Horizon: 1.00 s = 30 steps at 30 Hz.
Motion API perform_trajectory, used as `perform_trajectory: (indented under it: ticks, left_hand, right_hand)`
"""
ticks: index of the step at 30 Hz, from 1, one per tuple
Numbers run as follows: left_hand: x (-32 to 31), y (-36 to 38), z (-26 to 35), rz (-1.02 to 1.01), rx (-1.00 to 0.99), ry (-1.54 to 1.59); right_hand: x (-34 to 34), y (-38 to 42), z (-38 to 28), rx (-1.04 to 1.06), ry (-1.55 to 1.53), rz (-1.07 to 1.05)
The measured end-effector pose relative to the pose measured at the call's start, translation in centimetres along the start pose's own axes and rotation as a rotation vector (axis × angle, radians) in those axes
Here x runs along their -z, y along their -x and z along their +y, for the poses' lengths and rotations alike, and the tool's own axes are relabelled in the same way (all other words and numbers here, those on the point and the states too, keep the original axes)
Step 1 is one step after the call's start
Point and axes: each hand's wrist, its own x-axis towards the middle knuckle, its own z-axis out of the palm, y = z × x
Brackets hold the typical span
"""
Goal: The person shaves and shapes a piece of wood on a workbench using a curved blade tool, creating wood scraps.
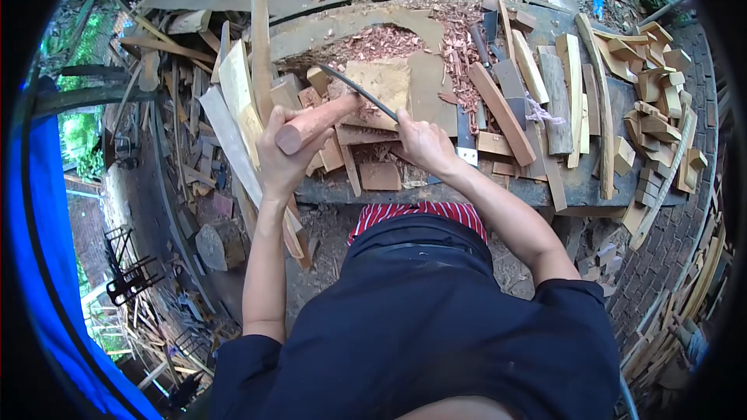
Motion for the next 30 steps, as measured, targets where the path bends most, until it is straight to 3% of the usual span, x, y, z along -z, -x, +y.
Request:
perform_trajectory:
  ticks: [5,7,8,9,12,13,15,17,19,20,21,23,25,26,29,30]
  left_hand:
    - [-0.4,0.5,0.1,0.050,0.065,0.019]
    - [-0.8,0.4,-0.2,0.063,0.046,0.007]
    - [-0.7,0.4,-0.3,0.080,0.016,-0.010]
    - [-0.5,0.7,-0.4,0.088,0.015,-0.013]
    - [-0.3,1.2,-1.1,0.092,0.033,0.003]
    - [-0.1,1.3,-1.8,0.093,0.014,-0.003]
    - [0.0,1.8,-2.9,0.130,0.072,0.047]
    - [-0.3,2.2,-3.6,0.126,0.166,0.081]
    - [-0.8,1.8,-4.3,0.232,0.168,0.284]
    - [-0.5,2.0,-4.7,0.221,0.319,0.422]
    - [-0.2,2.1,-5.4,0.230,0.322,0.420]
    - [0.3,2.7,-7.3,0.356,0.645,0.982]
    - [0.5,3.1,-8.1,0.394,0.701,1.039]
    - [0.3,3.4,-8.5,0.382,0.766,1.122]
    - [-0.4,4.2,-8.6,0.371,0.864,1.257]
    - [-0.8,4.4,-8.9,0.354,0.893,1.294]
  right_hand:
    - [4.0,0.3,-3.1,-0.054,-0.066,-0.058]
    - [5.3,0.2,-5.0,0.025,-0.225,0.107]
    - [5.1,0.2,-5.3,0.006,-0.208,0.089]
    - [4.1,0.2,-4.8,0.015,-0.208,0.091]
    - [-0.7,-1.4,0.9,-0.209,-0.042,-0.185]
    - [-0.7,-1.3,1.6,-0.152,-0.076,-0.094]
    - [-0.6,-0.7,1.9,-0.039,0.036,-0.141]
    - [-0.2,-1.0,1.9,-0.121,-0.030,-0.155]
    - [-0.1,-0.9,2.5,-0.152,-0.082,-0.138]
    - [-0.4,-0.8,3.0,-0.129,-0.085,-0.114]
    - [-0.7,-0.8,3.4,-0.105,-0.089,-0.091]
    - [-0.9,-1.1,4.5,-0.058,-0.127,-0.097]
    - [-0.2,-2.0,5.1,-0.138,-0.375,-0.183]
    - [-0.1,-1.5,5.0,-0.092,-0.302,-0.067]
    - [0.0,-1.5,5.9,-0.221,-0.452,-0.085]
    - [0.4,-1.2,6.1,-0.175,-0.458,-0.034]
